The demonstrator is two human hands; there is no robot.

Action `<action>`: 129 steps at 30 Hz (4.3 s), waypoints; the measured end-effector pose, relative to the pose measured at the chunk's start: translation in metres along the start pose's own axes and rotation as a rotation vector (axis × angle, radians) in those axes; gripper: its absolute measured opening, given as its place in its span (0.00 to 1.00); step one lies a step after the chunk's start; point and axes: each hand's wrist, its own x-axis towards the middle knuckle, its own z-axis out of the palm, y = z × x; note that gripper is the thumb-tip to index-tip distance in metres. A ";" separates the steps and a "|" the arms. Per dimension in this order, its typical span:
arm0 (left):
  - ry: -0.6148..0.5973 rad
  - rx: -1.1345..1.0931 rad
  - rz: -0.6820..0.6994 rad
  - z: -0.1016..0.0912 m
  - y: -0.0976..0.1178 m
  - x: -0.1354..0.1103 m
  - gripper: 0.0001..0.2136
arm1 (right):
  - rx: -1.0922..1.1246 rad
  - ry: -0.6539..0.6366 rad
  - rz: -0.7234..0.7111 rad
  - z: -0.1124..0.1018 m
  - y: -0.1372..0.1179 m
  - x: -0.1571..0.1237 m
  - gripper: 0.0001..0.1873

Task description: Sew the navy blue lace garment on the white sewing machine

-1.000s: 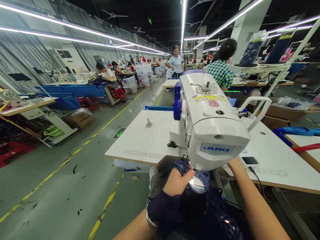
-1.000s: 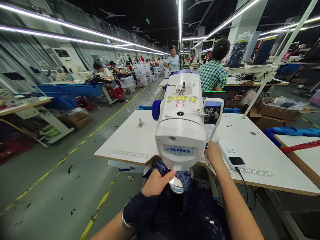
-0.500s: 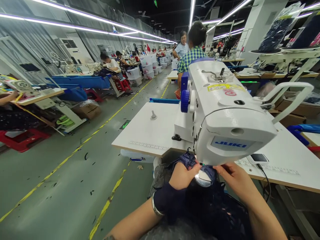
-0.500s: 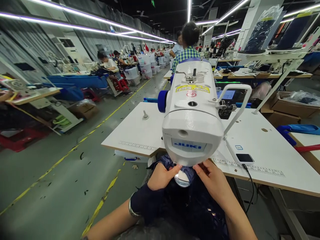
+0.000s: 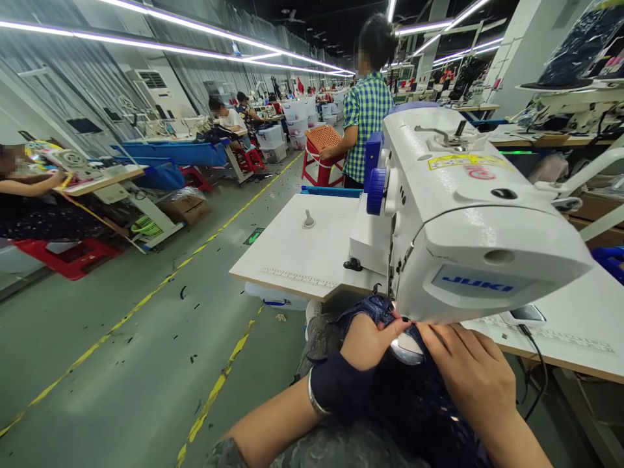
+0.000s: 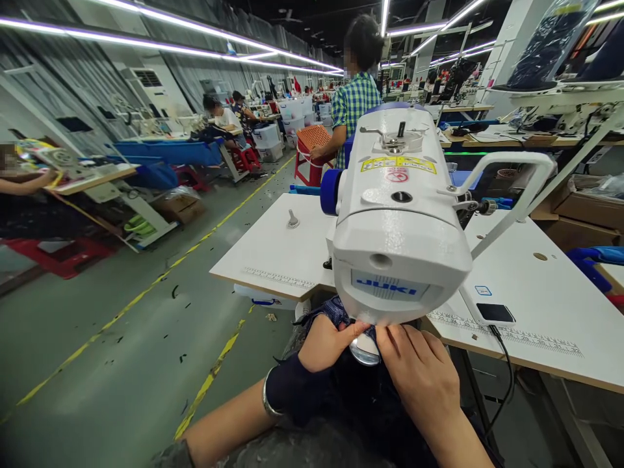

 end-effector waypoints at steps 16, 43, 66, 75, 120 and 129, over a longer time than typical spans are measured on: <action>-0.047 0.047 -0.045 -0.004 0.009 0.000 0.09 | 0.630 -0.059 0.747 0.012 -0.005 -0.016 0.04; -0.073 0.034 -0.029 -0.003 0.002 0.004 0.11 | 1.041 -0.428 0.834 0.038 0.021 -0.004 0.18; 0.008 0.001 0.027 -0.005 0.003 0.007 0.11 | 1.464 -0.215 1.002 0.039 0.014 -0.020 0.07; 0.065 0.005 0.023 -0.005 0.004 0.006 0.09 | 1.434 -0.260 1.050 0.045 0.015 -0.025 0.08; 0.031 -0.113 0.009 -0.011 -0.006 0.007 0.06 | 1.405 -0.297 1.185 0.061 0.013 -0.050 0.28; -0.133 -0.338 -0.127 -0.021 -0.008 0.007 0.23 | 1.435 -0.315 1.194 0.056 0.012 -0.043 0.29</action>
